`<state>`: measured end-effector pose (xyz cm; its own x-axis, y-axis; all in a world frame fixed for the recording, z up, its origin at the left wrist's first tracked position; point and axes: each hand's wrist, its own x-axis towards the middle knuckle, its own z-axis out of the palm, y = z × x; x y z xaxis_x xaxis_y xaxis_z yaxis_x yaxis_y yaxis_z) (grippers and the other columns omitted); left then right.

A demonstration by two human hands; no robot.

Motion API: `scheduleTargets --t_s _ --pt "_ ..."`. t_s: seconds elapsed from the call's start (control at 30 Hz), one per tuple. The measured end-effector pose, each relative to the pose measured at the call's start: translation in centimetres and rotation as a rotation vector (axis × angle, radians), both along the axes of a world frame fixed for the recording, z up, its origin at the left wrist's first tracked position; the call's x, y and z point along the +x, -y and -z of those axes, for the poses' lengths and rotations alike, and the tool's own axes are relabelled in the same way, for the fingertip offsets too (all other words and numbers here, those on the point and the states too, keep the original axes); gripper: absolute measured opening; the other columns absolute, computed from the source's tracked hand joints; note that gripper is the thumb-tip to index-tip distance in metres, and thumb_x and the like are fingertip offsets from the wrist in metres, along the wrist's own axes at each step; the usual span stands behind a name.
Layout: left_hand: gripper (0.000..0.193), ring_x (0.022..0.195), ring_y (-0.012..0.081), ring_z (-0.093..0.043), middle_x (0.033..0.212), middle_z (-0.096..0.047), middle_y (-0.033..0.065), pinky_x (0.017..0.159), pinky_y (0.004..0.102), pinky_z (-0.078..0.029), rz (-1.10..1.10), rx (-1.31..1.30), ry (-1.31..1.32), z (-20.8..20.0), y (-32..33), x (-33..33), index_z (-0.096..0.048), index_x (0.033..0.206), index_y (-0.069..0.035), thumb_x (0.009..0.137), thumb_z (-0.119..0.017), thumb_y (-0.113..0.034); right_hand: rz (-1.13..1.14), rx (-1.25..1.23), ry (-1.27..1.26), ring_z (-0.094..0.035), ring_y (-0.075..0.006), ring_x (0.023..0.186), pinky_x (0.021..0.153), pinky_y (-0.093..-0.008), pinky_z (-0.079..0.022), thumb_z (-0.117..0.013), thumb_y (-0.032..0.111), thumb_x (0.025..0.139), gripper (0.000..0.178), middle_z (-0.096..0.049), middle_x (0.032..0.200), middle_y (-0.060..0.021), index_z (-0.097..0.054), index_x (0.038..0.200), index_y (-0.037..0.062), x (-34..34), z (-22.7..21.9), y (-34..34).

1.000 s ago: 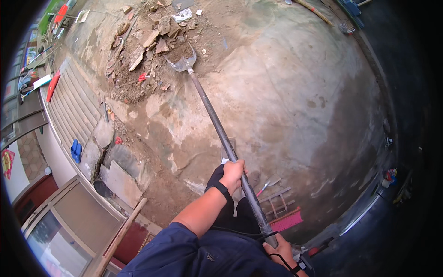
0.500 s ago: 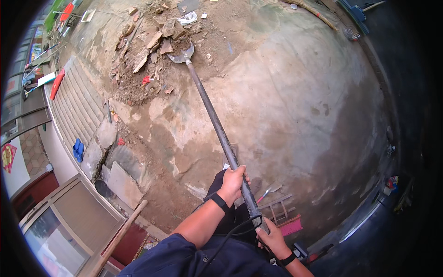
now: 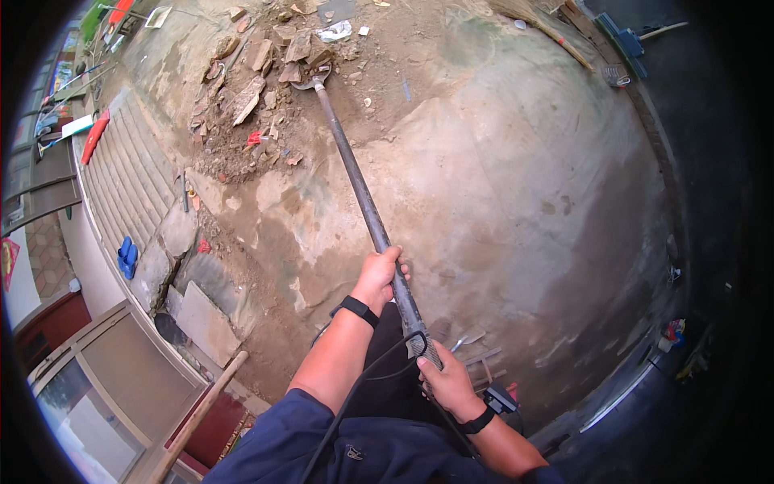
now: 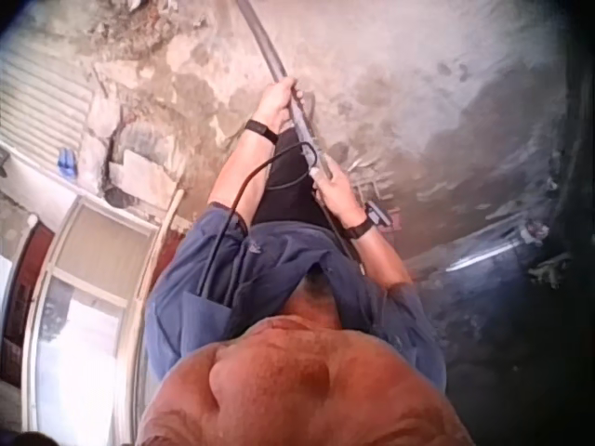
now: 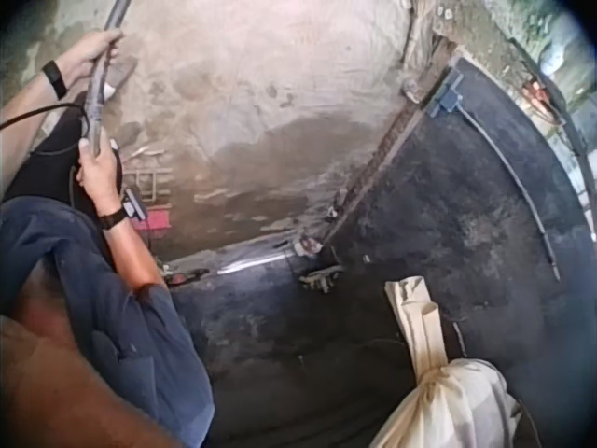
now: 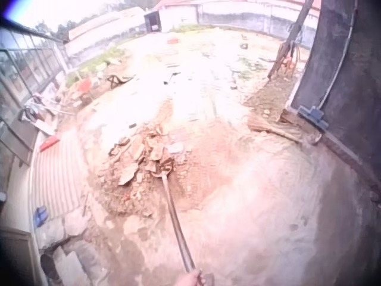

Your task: Using a shovel and hands to clear bricks and a tarp from an outdoor area.

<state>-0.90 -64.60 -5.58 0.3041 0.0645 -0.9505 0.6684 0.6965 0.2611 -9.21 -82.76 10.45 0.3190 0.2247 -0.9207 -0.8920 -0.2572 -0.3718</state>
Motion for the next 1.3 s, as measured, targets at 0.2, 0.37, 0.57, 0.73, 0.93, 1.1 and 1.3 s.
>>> scheduleTargets --t_s 0.2,0.37,0.57,0.73,0.93,1.1,1.3 --pt "0.043 0.084 0.0219 -0.065 0.100 -0.060 0.0108 0.070 0.0330 -0.053 0.303 -0.122 0.108 -4.6 -1.6 -1.2 -0.051 0.118 -0.002 0.093 -0.055 -0.036 0.087 -0.069 -0.080 -0.054 -0.0105 0.049 0.044 -0.0243 -0.045 -0.056 0.024 0.095 0.042 -0.057 0.074 -0.0047 -0.048 0.132 0.0063 3.4 -3.1 2.0" --pt "0.037 0.086 0.0206 -0.065 0.104 -0.060 0.0103 0.069 0.0313 -0.054 0.422 -0.027 0.023 -9.4 -6.2 -1.6 -0.051 0.118 -0.005 0.095 -0.052 -0.034 0.154 -0.138 0.090 -0.058 -0.0131 0.048 0.040 -0.0236 -0.042 -0.054 0.025 0.094 0.038 -0.063 0.075 -0.0088 -0.052 0.125 0.0023 9.4 -5.9 7.2" --pt "0.032 0.087 0.0215 -0.065 0.102 -0.061 0.0097 0.072 0.0307 -0.053 0.384 0.107 -0.005 -12.6 -13.2 1.3 -0.052 0.115 -0.003 0.094 -0.051 -0.028 0.261 -0.301 0.319 -0.064 -0.0183 0.055 0.040 -0.0237 -0.045 -0.053 0.026 0.094 0.039 -0.065 0.088 -0.0123 -0.052 0.122 -0.0011 18.1 -10.7 9.6" --pt "0.034 0.086 0.0212 -0.064 0.101 -0.061 0.0104 0.072 0.0314 -0.052 0.361 0.243 0.045 -14.3 -17.4 7.0 -0.053 0.115 -0.001 0.093 -0.052 -0.028 0.429 -0.380 0.542 -0.066 -0.0202 0.082 0.067 -0.0296 -0.052 -0.057 0.028 0.092 0.036 -0.064 0.098 -0.0113 -0.057 0.115 0.0005 25.6 -12.5 12.3" --pt "0.043 0.084 0.0214 -0.065 0.102 -0.062 0.0140 0.068 0.0314 -0.052 0.302 0.335 0.036 -12.9 -23.5 15.3 -0.050 0.120 0.005 0.091 -0.056 -0.026 0.610 -0.517 0.713 -0.064 -0.0237 0.089 0.080 -0.0332 -0.050 -0.056 0.033 0.092 0.044 -0.063 0.098 -0.0120 -0.055 0.121 0.0001 35.8 -16.1 12.5" --pt "0.043 0.086 0.0231 -0.065 0.105 -0.060 0.0123 0.071 0.0320 -0.052 0.343 0.401 0.051 -8.9 -29.8 23.8 -0.050 0.122 0.002 0.093 -0.054 -0.028 1.103 -0.496 0.884 -0.061 -0.0263 0.089 0.086 -0.0399 -0.052 -0.058 0.030 0.091 0.037 -0.056 0.091 -0.0117 -0.056 0.113 0.0002 40.6 -16.9 12.5" --pt "0.048 0.100 0.0352 -0.063 0.108 -0.063 0.0225 0.091 0.0391 -0.048 0.763 0.810 0.189 1.3 -38.9 37.3 -0.056 0.119 0.003 0.083 -0.061 -0.028 1.558 -0.490 1.252 -0.059 -0.0243 0.090 0.094 -0.0397 -0.049 -0.061 0.027 0.089 0.033 -0.057 0.093 -0.0109 -0.056 0.105 -0.0019 41.9 -16.3 10.6"
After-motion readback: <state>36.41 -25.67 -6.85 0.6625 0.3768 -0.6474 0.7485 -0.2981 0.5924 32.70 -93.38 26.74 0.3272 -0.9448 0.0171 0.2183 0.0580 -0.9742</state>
